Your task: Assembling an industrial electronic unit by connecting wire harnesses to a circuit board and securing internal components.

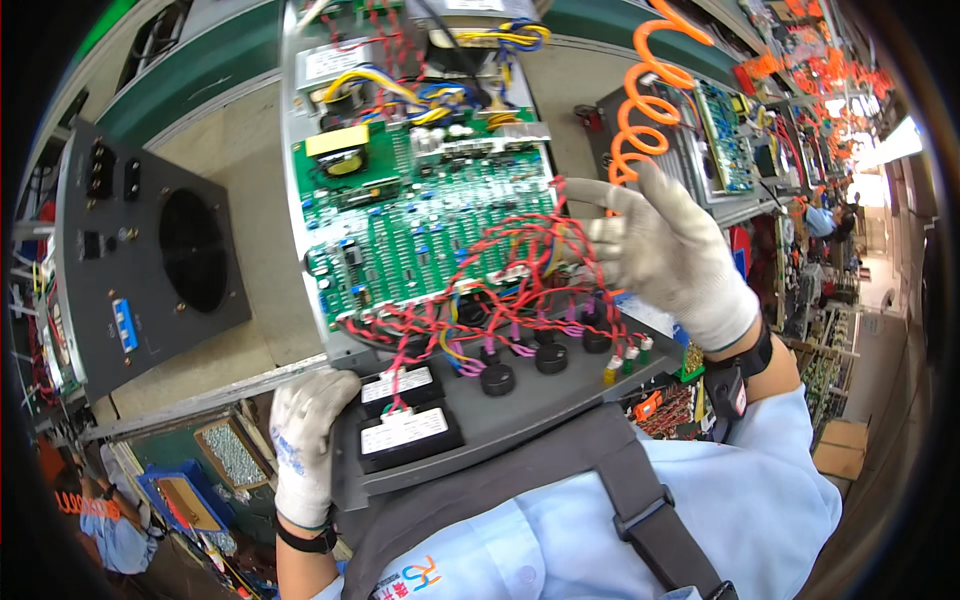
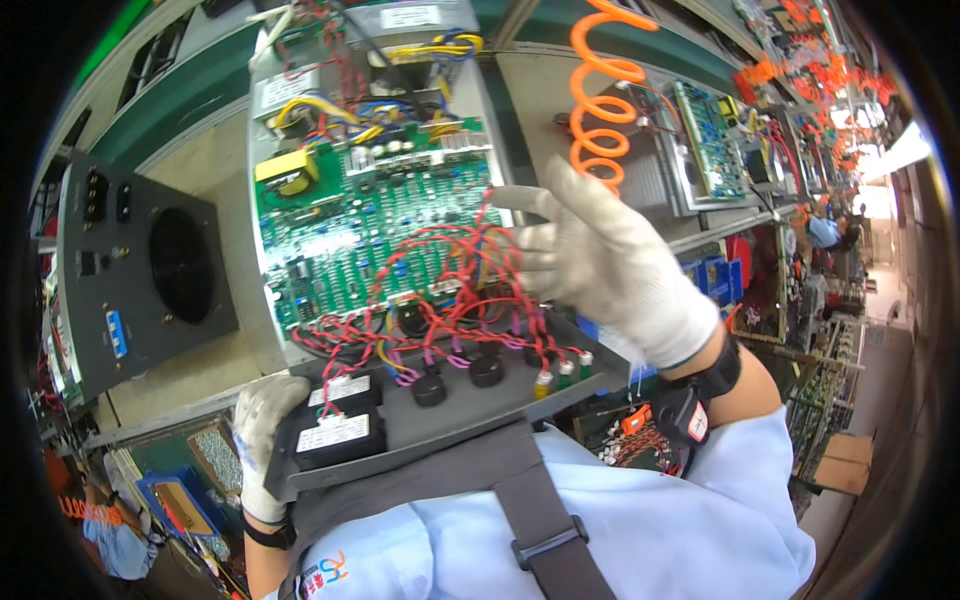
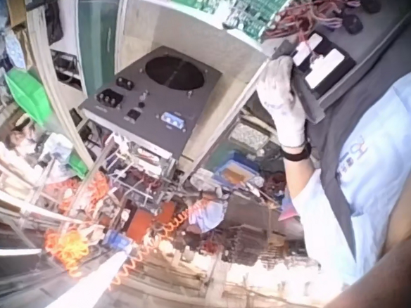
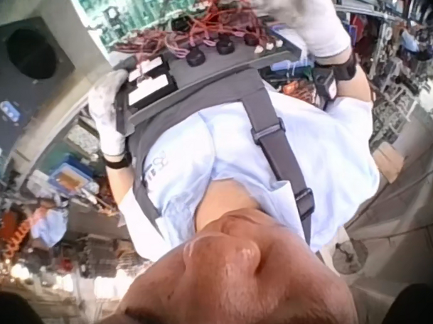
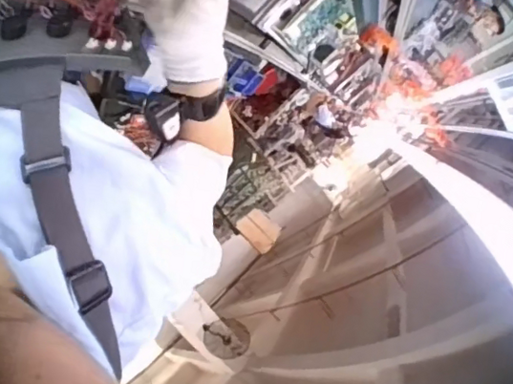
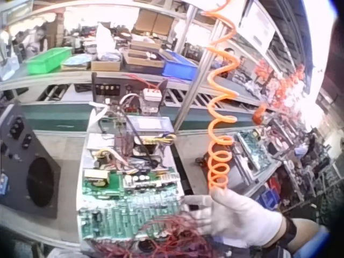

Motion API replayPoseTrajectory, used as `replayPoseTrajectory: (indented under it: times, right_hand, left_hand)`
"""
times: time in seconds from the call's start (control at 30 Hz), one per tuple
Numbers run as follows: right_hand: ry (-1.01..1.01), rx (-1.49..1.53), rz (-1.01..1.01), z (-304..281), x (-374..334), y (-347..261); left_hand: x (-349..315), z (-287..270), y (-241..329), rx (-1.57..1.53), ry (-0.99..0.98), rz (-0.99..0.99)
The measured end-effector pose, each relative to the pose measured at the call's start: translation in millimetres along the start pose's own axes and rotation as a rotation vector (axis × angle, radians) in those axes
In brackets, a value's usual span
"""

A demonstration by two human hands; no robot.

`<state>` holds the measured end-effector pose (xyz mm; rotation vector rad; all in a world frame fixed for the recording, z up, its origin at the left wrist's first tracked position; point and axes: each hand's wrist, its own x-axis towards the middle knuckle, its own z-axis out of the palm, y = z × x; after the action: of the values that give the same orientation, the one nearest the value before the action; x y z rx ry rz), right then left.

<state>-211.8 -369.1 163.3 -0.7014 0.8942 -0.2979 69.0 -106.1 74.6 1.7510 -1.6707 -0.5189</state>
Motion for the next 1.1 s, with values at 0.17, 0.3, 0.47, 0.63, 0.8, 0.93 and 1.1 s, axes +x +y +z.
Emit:
replayPoseTrajectory:
  times: [0.17, 0.3, 0.47, 0.63, 0.8, 0.93, 1.1]
  right_hand:
    - [0.266, -1.450, -0.442, 42.8, -25.8, -52.9]
    - [0.009, -1.450, 0.015, 13.1, -23.1, -44.4]
    - [-0.224, -0.757, 0.109, -56.3, -7.7, 17.1]
    - [-0.194, -1.030, -0.012, -41.0, -22.9, 24.0]
    - [-0.221, -1.009, -0.041, -17.1, -19.9, 22.7]
    - [-0.158, -1.360, -0.033, -23.8, -13.5, 24.5]
    - [-0.217, -1.713, -0.166, -22.6, 0.3, 30.1]
  left_hand:
    - [-9.0, 8.6, -6.0, -0.171, 0.117, -0.125]
    - [-8.7, 13.5, -12.8, -0.198, 0.154, -0.093]
    - [-4.6, 11.5, -17.2, -0.232, 0.113, -0.082]
    - [-3.3, 10.0, -18.8, -0.229, 0.069, -0.074]
    - [-6.9, 10.2, -17.9, -0.220, 0.060, -0.068]
    - [-8.3, 12.2, -16.5, -0.164, 0.062, -0.065]
    - [-9.3, 14.9, -17.5, -0.162, 0.087, -0.053]
